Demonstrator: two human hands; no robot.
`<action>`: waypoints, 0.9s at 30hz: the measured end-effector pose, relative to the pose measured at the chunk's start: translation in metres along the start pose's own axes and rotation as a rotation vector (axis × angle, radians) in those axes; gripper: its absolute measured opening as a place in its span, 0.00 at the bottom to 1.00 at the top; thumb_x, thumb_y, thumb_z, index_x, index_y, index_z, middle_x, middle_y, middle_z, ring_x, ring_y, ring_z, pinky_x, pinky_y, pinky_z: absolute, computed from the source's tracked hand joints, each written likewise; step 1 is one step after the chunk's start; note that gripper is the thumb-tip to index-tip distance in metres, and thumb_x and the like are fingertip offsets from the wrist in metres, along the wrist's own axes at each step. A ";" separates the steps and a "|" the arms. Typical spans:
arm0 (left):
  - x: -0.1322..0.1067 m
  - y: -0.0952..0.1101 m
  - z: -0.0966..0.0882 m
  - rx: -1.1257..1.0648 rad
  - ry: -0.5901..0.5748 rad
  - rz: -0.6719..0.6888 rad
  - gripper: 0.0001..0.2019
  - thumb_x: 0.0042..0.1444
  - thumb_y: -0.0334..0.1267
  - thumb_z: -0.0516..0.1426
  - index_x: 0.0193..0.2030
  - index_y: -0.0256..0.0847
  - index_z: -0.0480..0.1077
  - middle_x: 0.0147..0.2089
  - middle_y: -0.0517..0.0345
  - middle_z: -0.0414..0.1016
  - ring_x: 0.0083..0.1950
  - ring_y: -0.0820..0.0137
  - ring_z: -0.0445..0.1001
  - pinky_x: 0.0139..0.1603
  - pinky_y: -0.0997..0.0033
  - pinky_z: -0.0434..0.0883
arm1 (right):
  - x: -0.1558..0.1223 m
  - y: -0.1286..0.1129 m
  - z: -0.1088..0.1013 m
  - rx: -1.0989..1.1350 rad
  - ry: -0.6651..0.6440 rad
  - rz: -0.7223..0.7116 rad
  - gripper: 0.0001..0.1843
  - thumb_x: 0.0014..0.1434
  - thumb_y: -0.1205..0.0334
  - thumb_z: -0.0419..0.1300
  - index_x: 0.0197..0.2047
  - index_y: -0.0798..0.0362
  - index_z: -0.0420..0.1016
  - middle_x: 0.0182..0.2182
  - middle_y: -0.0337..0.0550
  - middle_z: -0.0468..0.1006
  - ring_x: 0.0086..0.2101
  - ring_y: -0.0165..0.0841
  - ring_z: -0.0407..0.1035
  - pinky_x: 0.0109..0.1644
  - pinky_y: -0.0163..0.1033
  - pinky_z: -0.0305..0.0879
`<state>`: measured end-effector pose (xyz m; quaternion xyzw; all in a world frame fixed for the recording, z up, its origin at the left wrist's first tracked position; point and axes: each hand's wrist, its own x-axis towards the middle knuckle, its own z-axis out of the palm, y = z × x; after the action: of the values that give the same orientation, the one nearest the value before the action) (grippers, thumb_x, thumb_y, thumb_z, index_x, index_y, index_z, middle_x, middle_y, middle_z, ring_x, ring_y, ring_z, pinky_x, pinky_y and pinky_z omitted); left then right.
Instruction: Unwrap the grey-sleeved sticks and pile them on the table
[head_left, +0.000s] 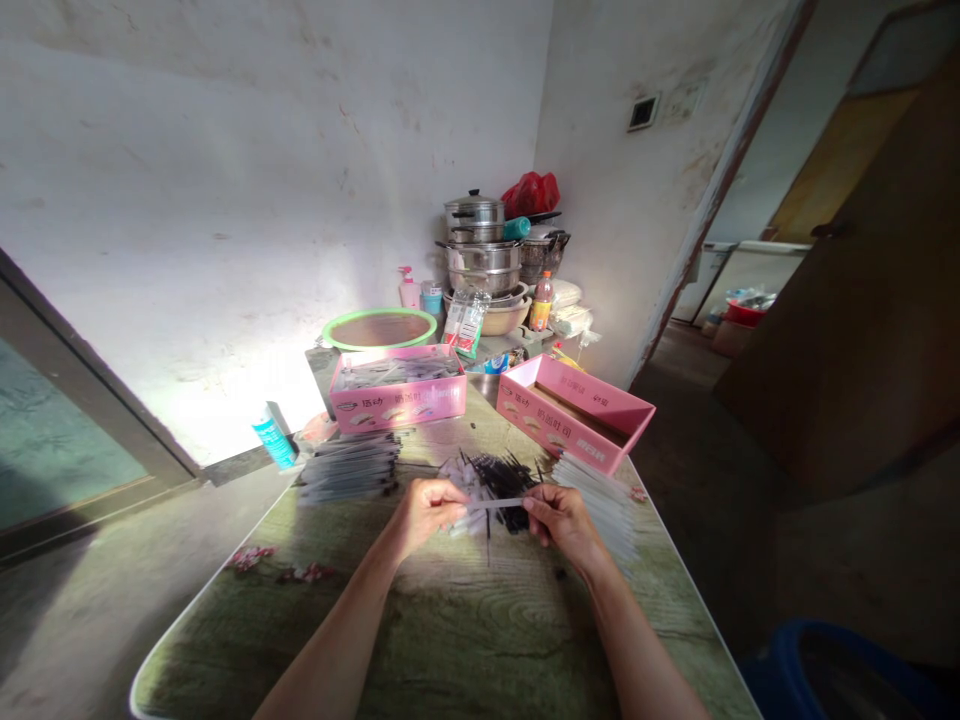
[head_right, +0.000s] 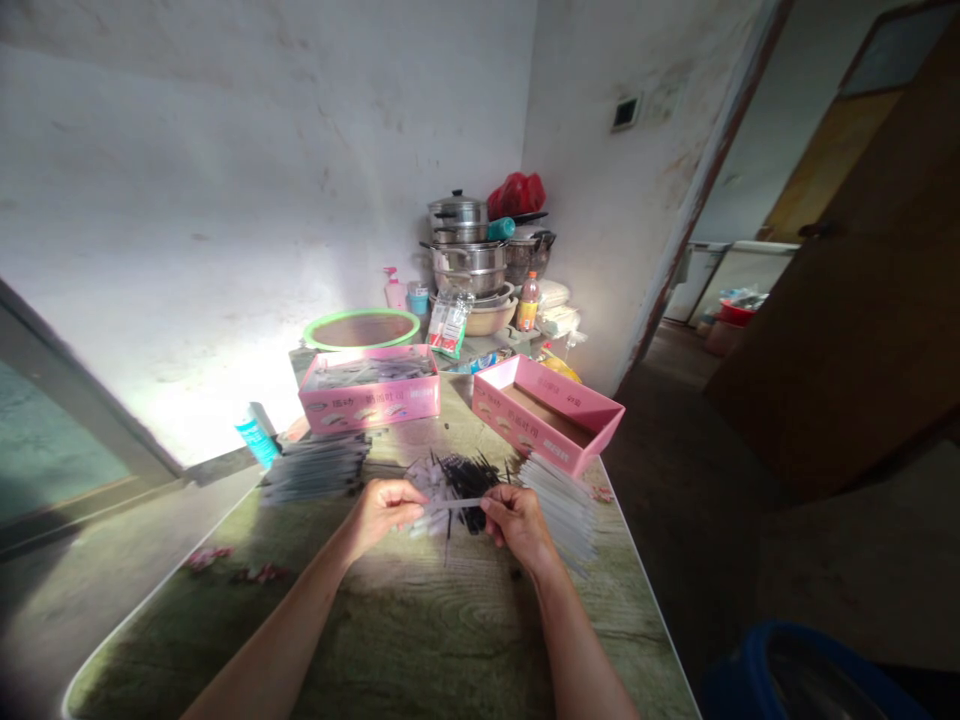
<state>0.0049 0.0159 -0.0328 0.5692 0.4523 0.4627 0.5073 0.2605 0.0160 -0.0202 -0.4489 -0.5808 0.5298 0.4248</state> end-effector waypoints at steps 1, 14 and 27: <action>0.000 -0.001 0.000 -0.004 0.000 0.000 0.10 0.39 0.36 0.67 0.29 0.31 0.79 0.21 0.55 0.75 0.19 0.75 0.65 0.21 0.74 0.63 | 0.000 0.000 0.000 -0.002 0.002 0.000 0.17 0.55 0.48 0.64 0.28 0.55 0.73 0.16 0.34 0.71 0.14 0.23 0.59 0.18 0.30 0.51; 0.001 -0.001 0.002 -0.033 0.026 -0.005 0.10 0.38 0.36 0.67 0.28 0.32 0.78 0.22 0.53 0.77 0.19 0.76 0.65 0.21 0.75 0.63 | 0.000 0.003 -0.001 -0.040 -0.008 0.012 0.21 0.57 0.46 0.61 0.24 0.54 0.69 0.14 0.34 0.69 0.12 0.22 0.56 0.17 0.29 0.49; 0.003 -0.002 -0.006 0.243 0.123 0.085 0.13 0.48 0.39 0.63 0.38 0.31 0.80 0.32 0.47 0.82 0.30 0.64 0.77 0.31 0.69 0.70 | -0.001 -0.008 -0.021 -0.026 0.143 -0.044 0.20 0.54 0.49 0.62 0.19 0.53 0.67 0.13 0.34 0.67 0.13 0.24 0.56 0.18 0.31 0.49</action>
<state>-0.0010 0.0196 -0.0345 0.6156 0.5110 0.4594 0.3859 0.2805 0.0198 -0.0109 -0.4783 -0.5653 0.4794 0.4709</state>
